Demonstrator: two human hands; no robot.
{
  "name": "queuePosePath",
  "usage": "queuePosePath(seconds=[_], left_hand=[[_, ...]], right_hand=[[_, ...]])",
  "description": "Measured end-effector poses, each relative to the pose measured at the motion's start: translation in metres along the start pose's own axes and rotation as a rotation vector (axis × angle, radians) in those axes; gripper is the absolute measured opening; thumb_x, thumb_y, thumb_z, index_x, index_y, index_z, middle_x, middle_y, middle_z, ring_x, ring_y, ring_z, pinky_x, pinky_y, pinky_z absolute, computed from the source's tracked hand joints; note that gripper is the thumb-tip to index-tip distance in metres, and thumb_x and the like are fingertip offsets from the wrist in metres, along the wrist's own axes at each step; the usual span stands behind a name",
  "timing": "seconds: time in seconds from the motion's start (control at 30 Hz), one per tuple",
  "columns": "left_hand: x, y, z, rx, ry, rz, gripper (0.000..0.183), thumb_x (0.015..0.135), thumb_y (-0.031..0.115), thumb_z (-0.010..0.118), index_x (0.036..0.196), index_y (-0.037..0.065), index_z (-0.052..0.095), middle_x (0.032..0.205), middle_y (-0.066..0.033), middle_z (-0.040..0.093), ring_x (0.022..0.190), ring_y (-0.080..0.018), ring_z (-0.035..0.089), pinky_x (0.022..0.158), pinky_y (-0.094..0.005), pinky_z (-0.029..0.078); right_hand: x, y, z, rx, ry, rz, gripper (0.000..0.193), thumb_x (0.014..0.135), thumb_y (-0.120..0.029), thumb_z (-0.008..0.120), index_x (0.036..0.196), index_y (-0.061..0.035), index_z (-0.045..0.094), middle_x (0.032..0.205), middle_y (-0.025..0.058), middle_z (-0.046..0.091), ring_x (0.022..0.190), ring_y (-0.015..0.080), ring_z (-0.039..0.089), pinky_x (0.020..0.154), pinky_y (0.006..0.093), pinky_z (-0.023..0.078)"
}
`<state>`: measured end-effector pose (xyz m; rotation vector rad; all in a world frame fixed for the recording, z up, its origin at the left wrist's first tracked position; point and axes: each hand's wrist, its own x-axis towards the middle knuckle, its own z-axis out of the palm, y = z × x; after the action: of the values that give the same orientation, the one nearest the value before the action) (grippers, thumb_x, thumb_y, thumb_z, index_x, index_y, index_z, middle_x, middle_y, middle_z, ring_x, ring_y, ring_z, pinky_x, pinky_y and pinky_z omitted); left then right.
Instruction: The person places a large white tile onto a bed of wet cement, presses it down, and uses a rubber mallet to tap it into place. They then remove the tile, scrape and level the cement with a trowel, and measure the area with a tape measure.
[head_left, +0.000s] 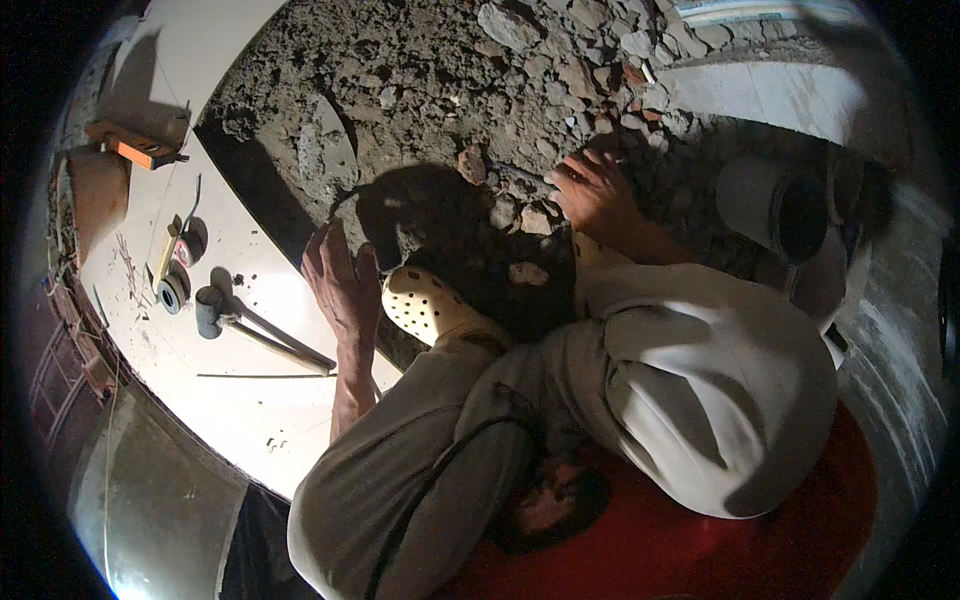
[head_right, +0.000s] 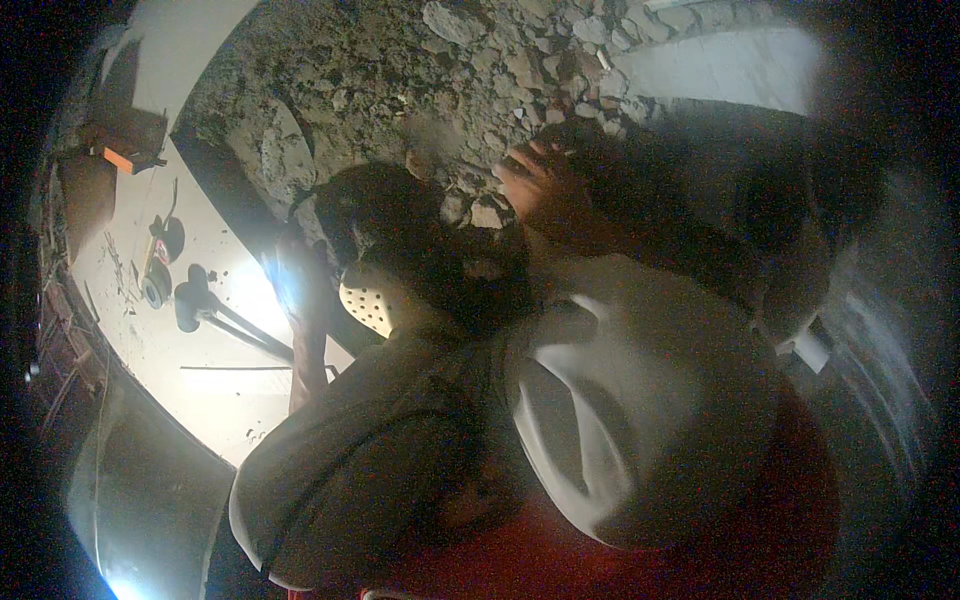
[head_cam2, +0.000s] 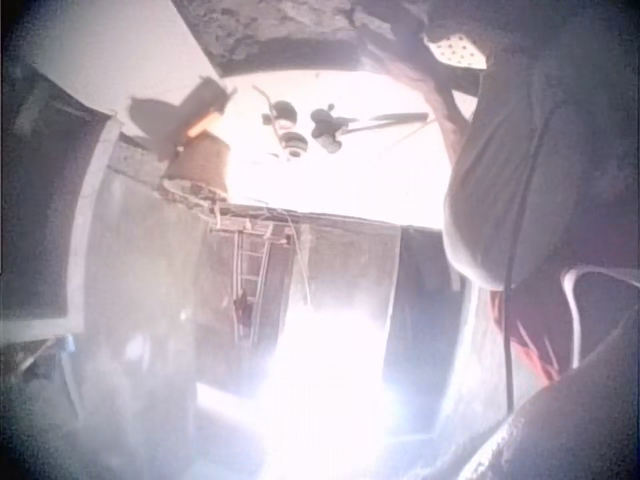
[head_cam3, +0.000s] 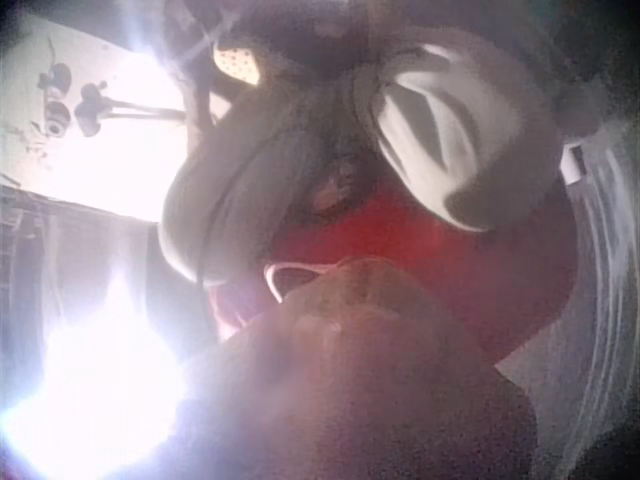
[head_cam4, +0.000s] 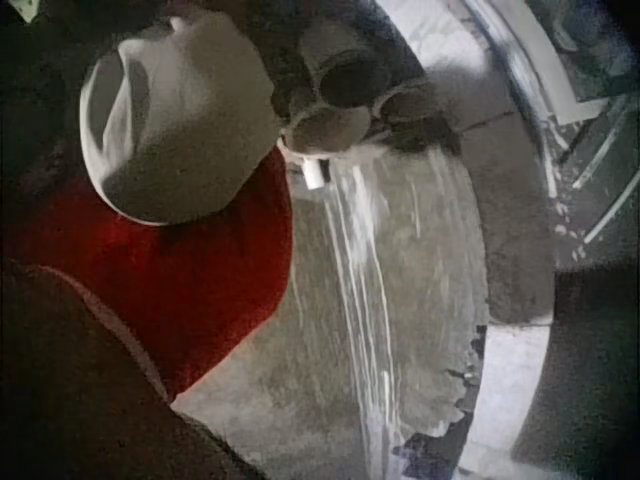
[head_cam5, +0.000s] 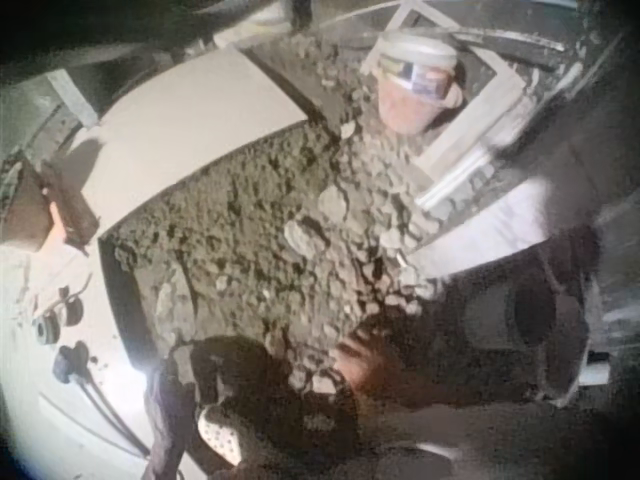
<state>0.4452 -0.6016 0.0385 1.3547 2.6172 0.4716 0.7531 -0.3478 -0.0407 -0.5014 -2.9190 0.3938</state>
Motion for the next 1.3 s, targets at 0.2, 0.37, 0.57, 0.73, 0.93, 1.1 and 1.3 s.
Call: queuePosePath(seconds=[0.2,0.37,0.57,0.73,0.93,1.1,1.3], left_hand=[[0.0,-0.009,-0.003,-0.035,-0.06,-0.178,0.062,0.086,0.006,0.073,0.142,0.0,0.048,0.136,-0.0228,0.055,0.126,-0.0399,0.051,0.108,-0.0493,0.042],[-0.013,-0.014,0.001,0.015,-0.078,-0.128,0.065,0.087,0.007,0.07,0.146,-0.002,0.044,0.138,-0.0245,0.053,0.129,-0.0411,0.048,0.11,-0.0492,0.041],[-0.004,-0.011,0.003,-0.308,-0.071,-0.378,0.066,0.087,0.006,0.072,0.146,0.0,0.044,0.136,-0.0247,0.053,0.127,-0.0417,0.051,0.108,-0.0489,0.043],[-0.005,0.0,-0.005,-0.115,-0.04,-0.25,0.065,0.087,0.006,0.073,0.145,0.001,0.045,0.136,-0.0241,0.053,0.126,-0.0413,0.052,0.108,-0.0474,0.043],[-0.008,-0.02,0.002,-0.163,-0.033,-0.221,0.063,0.087,0.005,0.072,0.144,-0.001,0.046,0.137,-0.024,0.053,0.125,-0.041,0.054,0.107,-0.0469,0.046],[-0.006,-0.02,-0.004,-0.239,0.011,-0.219,0.057,0.091,0.006,0.07,0.143,-0.001,0.048,0.135,-0.0254,0.055,0.126,-0.0414,0.054,0.106,-0.048,0.046],[-0.015,0.007,-0.034,-0.067,0.051,-0.258,0.052,0.096,0.01,0.068,0.142,-0.002,0.049,0.134,-0.0268,0.056,0.126,-0.0429,0.053,0.106,-0.0495,0.045]], right_hand=[[0.006,-0.004,-0.007,-0.179,0.129,-0.034,0.026,0.088,-0.023,0.072,0.111,-0.0096,0.067,0.107,0.0095,0.059,0.102,0.0314,0.057,0.094,0.0485,0.043],[0.014,-0.021,-0.012,0.138,0.055,-0.186,0.027,0.08,-0.019,0.075,0.103,-0.0087,0.067,0.1,0.0084,0.057,0.095,0.0277,0.056,0.084,0.0466,0.042],[0.023,-0.037,-0.004,0.033,0.164,-0.251,0.012,0.082,-0.016,0.068,0.09,-0.0104,0.061,0.094,0.0096,0.058,0.089,0.027,0.058,0.079,0.0425,0.046],[0.038,-0.014,-0.035,0.736,-0.319,0.038,0.015,0.091,-0.015,0.071,0.093,-0.0081,0.057,0.09,0.0102,0.062,0.089,0.0231,0.063,0.083,0.0388,0.051],[0.156,0.09,-0.065,0.933,0.14,0.362,0.024,0.091,-0.02,0.078,0.099,-0.0059,0.061,0.094,0.0008,0.065,0.087,0.01,0.062,0.077,0.0296,0.052],[0.217,0.143,-0.048,0.172,0.272,0.356,0.039,0.096,-0.025,0.074,0.13,-0.0081,0.065,0.115,0.0134,0.069,0.109,0.033,0.065,0.093,0.044,0.052],[0.2,0.125,-0.022,0.273,0.192,0.331,0.04,0.098,-0.019,0.069,0.137,-0.0116,0.063,0.125,0.0154,0.06,0.108,0.037,0.062,0.093,0.0468,0.051]])
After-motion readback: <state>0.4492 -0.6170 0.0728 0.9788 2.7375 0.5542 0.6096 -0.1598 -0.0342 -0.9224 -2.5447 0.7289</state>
